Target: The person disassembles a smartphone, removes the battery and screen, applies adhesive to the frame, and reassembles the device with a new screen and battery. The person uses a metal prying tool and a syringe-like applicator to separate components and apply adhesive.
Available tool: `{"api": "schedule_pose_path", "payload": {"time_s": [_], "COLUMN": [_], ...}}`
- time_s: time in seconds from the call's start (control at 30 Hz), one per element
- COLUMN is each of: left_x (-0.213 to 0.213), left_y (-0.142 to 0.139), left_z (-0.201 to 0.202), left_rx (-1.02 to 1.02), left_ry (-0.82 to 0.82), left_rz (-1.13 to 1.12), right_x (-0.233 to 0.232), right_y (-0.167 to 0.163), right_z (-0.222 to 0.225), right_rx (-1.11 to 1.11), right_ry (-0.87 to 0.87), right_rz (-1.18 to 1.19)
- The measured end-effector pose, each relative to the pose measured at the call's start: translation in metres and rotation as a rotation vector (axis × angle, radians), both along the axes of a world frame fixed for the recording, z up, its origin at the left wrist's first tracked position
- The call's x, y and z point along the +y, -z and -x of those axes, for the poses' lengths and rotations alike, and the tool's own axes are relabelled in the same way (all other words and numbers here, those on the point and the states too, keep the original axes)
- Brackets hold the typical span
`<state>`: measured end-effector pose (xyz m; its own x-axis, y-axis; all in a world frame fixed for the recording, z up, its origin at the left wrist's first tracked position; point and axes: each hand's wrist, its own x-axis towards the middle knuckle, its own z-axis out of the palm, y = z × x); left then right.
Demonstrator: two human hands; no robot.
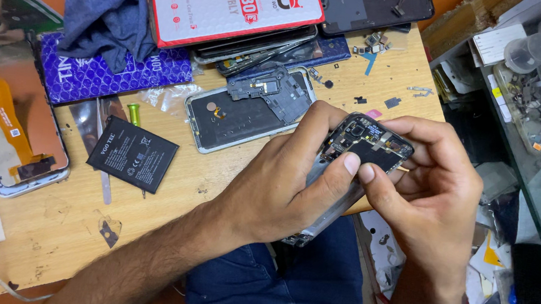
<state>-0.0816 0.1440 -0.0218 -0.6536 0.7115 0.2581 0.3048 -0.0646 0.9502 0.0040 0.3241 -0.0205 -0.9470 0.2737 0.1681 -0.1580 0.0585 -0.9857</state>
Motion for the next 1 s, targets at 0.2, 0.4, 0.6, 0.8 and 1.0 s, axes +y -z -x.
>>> {"api": "schedule_pose_path", "payload": {"time_s": [0.2, 0.4, 0.6, 0.8, 1.0], "left_x": [-0.001, -0.005, -0.004, -0.002, -0.002], "left_y": [0.0, 0.004, 0.007, 0.005, 0.005], "left_z": [0.0, 0.0, -0.001, 0.0, -0.003], "left_rx": [-0.017, 0.016, 0.017, 0.016, 0.042], "left_ry": [0.004, 0.043, 0.052, 0.012, -0.017], "left_rz": [0.027, -0.049, -0.053, -0.013, -0.036], "right_x": [-0.001, -0.002, 0.0, 0.002, -0.004], "right_y": [0.003, 0.006, 0.008, 0.005, -0.002], "right_z": [0.001, -0.001, -0.002, -0.005, -0.007], "right_rx": [-0.019, -0.026, -0.029, -0.009, -0.014], "right_ry": [0.003, 0.012, -0.002, -0.022, -0.001], "right_rz": [0.021, 0.053, 0.089, 0.082, 0.067]}}
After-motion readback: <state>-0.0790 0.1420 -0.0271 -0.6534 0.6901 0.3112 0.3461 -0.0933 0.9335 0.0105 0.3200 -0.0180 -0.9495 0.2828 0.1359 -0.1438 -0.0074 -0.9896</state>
